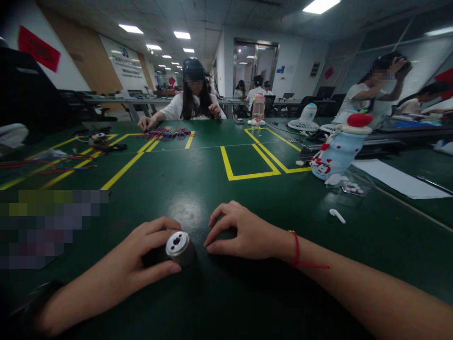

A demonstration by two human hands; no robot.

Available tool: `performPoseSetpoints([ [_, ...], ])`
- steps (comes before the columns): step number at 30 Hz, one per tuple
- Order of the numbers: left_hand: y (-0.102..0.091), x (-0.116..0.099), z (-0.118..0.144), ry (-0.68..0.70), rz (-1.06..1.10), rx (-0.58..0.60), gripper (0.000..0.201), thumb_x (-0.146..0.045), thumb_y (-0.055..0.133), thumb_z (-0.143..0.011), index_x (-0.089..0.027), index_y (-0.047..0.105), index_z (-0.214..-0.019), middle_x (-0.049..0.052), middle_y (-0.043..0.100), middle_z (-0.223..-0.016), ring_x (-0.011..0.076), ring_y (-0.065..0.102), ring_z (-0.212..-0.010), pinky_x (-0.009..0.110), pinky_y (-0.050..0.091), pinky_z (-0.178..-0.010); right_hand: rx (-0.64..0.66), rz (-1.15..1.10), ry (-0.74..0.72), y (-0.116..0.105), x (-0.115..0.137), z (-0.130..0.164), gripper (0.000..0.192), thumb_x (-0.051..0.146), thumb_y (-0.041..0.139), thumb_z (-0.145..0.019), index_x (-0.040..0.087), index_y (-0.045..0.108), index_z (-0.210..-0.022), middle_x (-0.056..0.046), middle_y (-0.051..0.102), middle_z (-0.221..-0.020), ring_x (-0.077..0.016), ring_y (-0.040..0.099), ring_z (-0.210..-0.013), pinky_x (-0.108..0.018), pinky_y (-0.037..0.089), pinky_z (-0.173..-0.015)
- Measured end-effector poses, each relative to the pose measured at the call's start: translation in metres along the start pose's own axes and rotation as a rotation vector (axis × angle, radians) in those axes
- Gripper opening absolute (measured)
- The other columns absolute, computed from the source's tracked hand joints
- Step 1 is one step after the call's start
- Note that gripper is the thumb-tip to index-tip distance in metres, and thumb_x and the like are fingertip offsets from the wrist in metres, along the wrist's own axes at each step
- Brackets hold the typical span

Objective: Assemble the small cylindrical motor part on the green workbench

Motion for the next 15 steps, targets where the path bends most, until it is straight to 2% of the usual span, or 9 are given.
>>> performPoseSetpoints([
  [3, 0.005, 0.003, -0.004, -0.003, -0.008, -0.009, 0.023, -0.041, 0.065, -0.088, -0.029, 0.064, -0.108, 0.003, 0.058, -0.114, 0.0250, 0.055, -0.103, 0.038, 0.044, -0.090, 0.064, 0.063, -0.022, 0.007, -0.010, 0.002, 0.014, 0.037, 0.071, -0.082, 0.028, 0.076, -0.091, -0.004, 0.060, -0.111, -0.0205, 0.052, -0.104, -0.041, 0.039, -0.093],
  [11, 0.009, 0.002, -0.005, -0.014, -0.003, 0.000, 0.022, -0.039, 0.065, -0.088, -0.031, 0.063, -0.109, 0.002, 0.057, -0.114, 0.0243, 0.055, -0.103, 0.037, 0.044, -0.090, 0.036, 0.069, -0.032, 0.009, -0.010, 0.004, 0.015, 0.034, 0.072, -0.081, 0.028, 0.076, -0.093, -0.004, 0.061, -0.110, -0.0208, 0.053, -0.103, -0.040, 0.040, -0.092],
  [15, 0.007, 0.002, -0.002, -0.013, 0.007, 0.021, 0.020, -0.039, 0.064, -0.089, -0.030, 0.063, -0.106, 0.001, 0.057, -0.112, 0.0238, 0.054, -0.102, 0.038, 0.044, -0.089, -0.086, -0.117, 0.027, 0.000, -0.016, 0.000, 0.017, 0.033, 0.068, -0.084, 0.021, 0.074, -0.094, -0.005, 0.064, -0.103, -0.0173, 0.059, -0.094, -0.034, 0.046, -0.085],
])
Point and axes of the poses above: each hand's wrist, its own z-axis away from the middle knuckle, its own y-axis out of the palm, x = y × z, the point moved 5 cm from there along -z, towards the middle knuckle
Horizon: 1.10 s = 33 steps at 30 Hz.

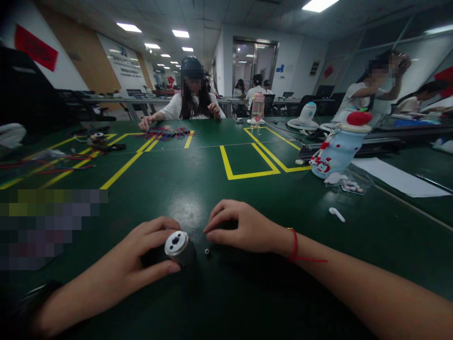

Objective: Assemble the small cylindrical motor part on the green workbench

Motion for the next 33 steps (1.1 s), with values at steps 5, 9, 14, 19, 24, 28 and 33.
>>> performPoseSetpoints([
  [5, -0.002, 0.004, 0.003, -0.008, -0.005, -0.022, 0.022, -0.040, 0.063, -0.090, -0.031, 0.061, -0.111, 0.001, 0.057, -0.115, 0.0244, 0.054, -0.105, 0.039, 0.044, -0.092, -0.330, -0.085, 0.229, -0.028, -0.038, -0.003, 0.020, 0.034, 0.065, -0.084, 0.016, 0.071, -0.083, -0.005, 0.068, -0.085, -0.0153, 0.061, -0.076, -0.029, 0.047, -0.069],
  [9, 0.000, 0.006, 0.002, -0.004, -0.002, -0.020, 0.025, -0.042, 0.063, -0.090, -0.030, 0.062, -0.112, 0.002, 0.058, -0.114, 0.0248, 0.055, -0.103, 0.038, 0.045, -0.091, -0.442, -0.110, 0.342, -0.038, -0.064, -0.002, 0.025, 0.038, 0.064, -0.083, 0.014, 0.072, -0.086, -0.004, 0.068, -0.077, -0.0148, 0.060, -0.069, -0.028, 0.046, -0.064],
  [14, 0.003, 0.007, 0.000, -0.003, -0.003, -0.021, 0.025, -0.041, 0.063, -0.090, -0.031, 0.062, -0.112, 0.002, 0.057, -0.115, 0.0247, 0.055, -0.104, 0.038, 0.045, -0.091, -0.248, -0.058, 0.266, -0.030, -0.053, -0.002, 0.023, 0.036, 0.067, -0.081, 0.016, 0.071, -0.093, -0.004, 0.068, -0.086, -0.0148, 0.060, -0.074, -0.028, 0.046, -0.066],
  [19, 0.005, 0.007, -0.003, -0.002, -0.008, -0.010, 0.023, -0.041, 0.063, -0.089, -0.029, 0.063, -0.110, 0.003, 0.057, -0.114, 0.0250, 0.054, -0.104, 0.037, 0.045, -0.090, 0.134, 0.150, -0.025, -0.003, -0.013, 0.001, 0.030, 0.038, 0.078, -0.072, 0.024, 0.072, -0.099, -0.004, 0.061, -0.105, -0.0191, 0.056, -0.098, -0.034, 0.042, -0.087],
  [24, 0.003, 0.008, 0.000, 0.005, -0.011, -0.012, 0.022, -0.040, 0.063, -0.090, -0.031, 0.062, -0.110, 0.002, 0.057, -0.113, 0.0244, 0.054, -0.104, 0.038, 0.045, -0.090, 0.031, 0.124, -0.072, 0.014, 0.007, -0.006, 0.012, 0.028, 0.071, -0.082, 0.021, 0.073, -0.092, -0.003, 0.059, -0.096, -0.0150, 0.056, -0.088, -0.030, 0.044, -0.081],
  [28, 0.003, 0.007, 0.004, 0.019, -0.023, -0.043, 0.024, -0.041, 0.064, -0.089, -0.030, 0.063, -0.110, 0.003, 0.058, -0.114, 0.0251, 0.055, -0.104, 0.039, 0.045, -0.090, -0.232, -0.007, -0.076, 0.013, 0.024, -0.013, 0.011, 0.026, 0.069, -0.083, 0.020, 0.070, -0.093, -0.002, 0.057, -0.093, -0.0138, 0.057, -0.086, -0.028, 0.046, -0.079],
  [33, 0.006, 0.006, 0.004, 0.042, -0.062, -0.108, 0.028, -0.041, 0.065, -0.087, -0.032, 0.063, -0.114, 0.003, 0.058, -0.120, 0.0266, 0.056, -0.106, 0.041, 0.046, -0.092, -0.212, -0.012, -0.083, 0.024, 0.038, -0.015, 0.010, 0.024, 0.067, -0.084, 0.023, 0.071, -0.094, -0.001, 0.060, -0.092, -0.0134, 0.058, -0.085, -0.028, 0.047, -0.080],
])
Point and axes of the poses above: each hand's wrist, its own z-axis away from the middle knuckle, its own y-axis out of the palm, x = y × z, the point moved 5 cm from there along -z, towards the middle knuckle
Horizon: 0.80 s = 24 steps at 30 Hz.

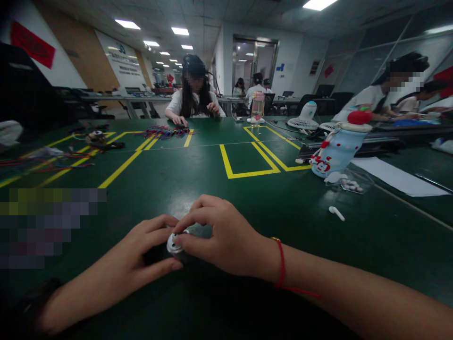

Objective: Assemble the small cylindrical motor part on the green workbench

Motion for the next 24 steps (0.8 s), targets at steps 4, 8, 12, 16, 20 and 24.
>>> performPoseSetpoints([
  [4, -0.006, 0.001, 0.004, 0.002, 0.011, -0.001, 0.027, -0.042, 0.066, -0.087, -0.031, 0.064, -0.112, 0.002, 0.059, -0.117, 0.0261, 0.057, -0.104, 0.040, 0.047, -0.091, -0.020, -0.008, 0.004, 0.001, 0.007, -0.002, 0.010, 0.027, 0.069, -0.083, 0.021, 0.071, -0.091, -0.002, 0.061, -0.094, -0.0140, 0.059, -0.086, -0.027, 0.047, -0.078],
  [8, -0.013, 0.002, 0.008, -0.027, 0.037, 0.039, 0.024, -0.041, 0.066, -0.088, -0.029, 0.065, -0.108, 0.003, 0.060, -0.113, 0.0249, 0.057, -0.102, 0.038, 0.046, -0.090, -0.188, 0.009, 0.103, -0.022, -0.014, -0.006, 0.019, 0.032, 0.062, -0.088, 0.018, 0.069, -0.078, -0.003, 0.063, -0.083, -0.0148, 0.058, -0.078, -0.028, 0.045, -0.071],
  [12, -0.015, 0.002, 0.010, -0.028, 0.042, 0.047, 0.025, -0.039, 0.066, -0.088, -0.031, 0.064, -0.111, 0.002, 0.060, -0.114, 0.0244, 0.057, -0.103, 0.038, 0.045, -0.091, -0.350, 0.018, 0.355, -0.052, -0.072, -0.003, 0.023, 0.037, 0.063, -0.084, 0.016, 0.069, -0.074, -0.002, 0.065, -0.073, -0.0147, 0.056, -0.068, -0.029, 0.042, -0.065],
  [16, -0.011, 0.004, 0.010, -0.031, 0.050, 0.058, 0.023, -0.038, 0.065, -0.089, -0.031, 0.064, -0.111, 0.001, 0.059, -0.114, 0.0239, 0.056, -0.103, 0.038, 0.045, -0.091, -0.401, -0.022, 0.435, -0.065, -0.110, 0.002, 0.029, 0.040, 0.059, -0.084, 0.014, 0.069, -0.081, -0.003, 0.064, -0.072, -0.0129, 0.054, -0.061, -0.027, 0.041, -0.058],
  [20, -0.007, 0.005, 0.009, -0.034, 0.053, 0.075, 0.024, -0.039, 0.064, -0.089, -0.031, 0.062, -0.112, 0.001, 0.058, -0.115, 0.0239, 0.055, -0.104, 0.038, 0.044, -0.090, -0.354, -0.030, 0.435, -0.063, -0.114, 0.004, 0.028, 0.040, 0.063, -0.082, 0.013, 0.070, -0.085, -0.003, 0.065, -0.073, -0.0133, 0.055, -0.064, -0.027, 0.043, -0.061],
  [24, -0.007, 0.004, 0.008, -0.038, 0.047, 0.073, 0.025, -0.039, 0.063, -0.090, -0.032, 0.061, -0.114, 0.001, 0.057, -0.116, 0.0242, 0.055, -0.105, 0.039, 0.044, -0.091, -0.335, -0.004, 0.429, -0.061, -0.107, 0.004, 0.026, 0.038, 0.062, -0.083, 0.013, 0.070, -0.085, -0.003, 0.065, -0.073, -0.0138, 0.056, -0.065, -0.029, 0.043, -0.063],
])
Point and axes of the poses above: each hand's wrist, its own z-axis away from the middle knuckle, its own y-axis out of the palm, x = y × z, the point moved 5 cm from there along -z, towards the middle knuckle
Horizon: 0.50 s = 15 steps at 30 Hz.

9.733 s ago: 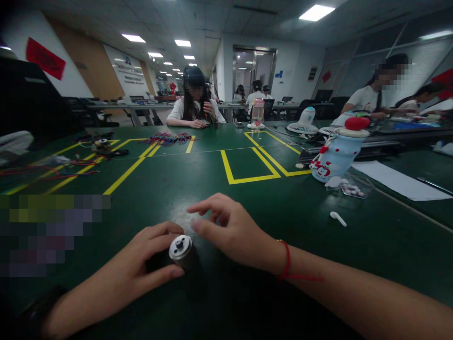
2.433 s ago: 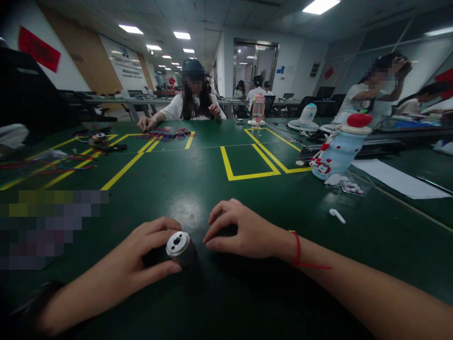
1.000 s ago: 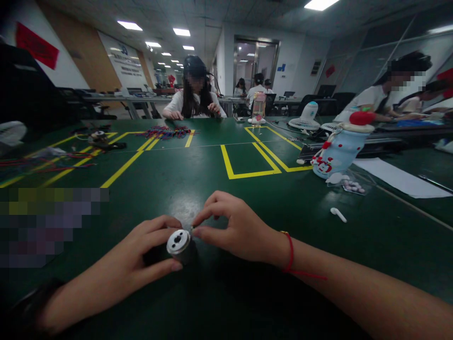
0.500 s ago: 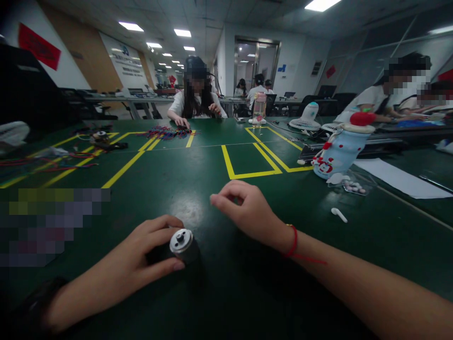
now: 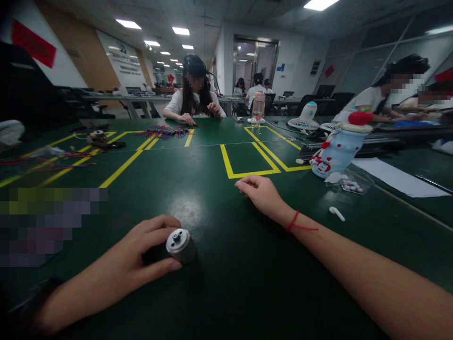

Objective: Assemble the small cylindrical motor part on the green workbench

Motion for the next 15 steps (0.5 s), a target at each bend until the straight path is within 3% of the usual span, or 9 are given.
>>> performPoseSetpoints([
  [6, -0.002, -0.006, -0.004, -0.002, -0.002, 0.007, 0.024, -0.039, 0.064, -0.089, -0.031, 0.061, -0.112, 0.000, 0.058, -0.115, 0.0243, 0.055, -0.104, 0.039, 0.044, -0.091, 0.113, 0.033, -0.088, 0.026, 0.040, 0.025, 0.017, 0.030, 0.063, -0.085, 0.015, 0.070, -0.086, -0.003, 0.067, -0.079, -0.0138, 0.059, -0.070, -0.027, 0.045, -0.064],
  [11, 0.002, -0.003, -0.003, 0.024, -0.030, -0.023, 0.025, -0.039, 0.063, -0.090, -0.032, 0.059, -0.114, 0.001, 0.056, -0.120, 0.0254, 0.054, -0.108, 0.039, 0.043, -0.091, 0.250, -0.036, -0.388, 0.054, 0.091, 0.060, 0.016, 0.027, 0.070, -0.081, 0.017, 0.070, -0.095, -0.003, 0.063, -0.098, -0.0137, 0.059, -0.090, -0.028, 0.047, -0.081],
  [15, 0.004, -0.004, -0.001, 0.051, -0.057, -0.052, 0.026, -0.042, 0.062, -0.091, -0.033, 0.057, -0.115, 0.001, 0.053, -0.125, 0.0269, 0.052, -0.112, 0.040, 0.042, -0.091, 0.247, -0.054, -0.406, 0.056, 0.100, 0.068, 0.009, 0.022, 0.071, -0.081, 0.020, 0.073, -0.090, -0.002, 0.060, -0.101, -0.0134, 0.059, -0.096, -0.028, 0.046, -0.088],
])
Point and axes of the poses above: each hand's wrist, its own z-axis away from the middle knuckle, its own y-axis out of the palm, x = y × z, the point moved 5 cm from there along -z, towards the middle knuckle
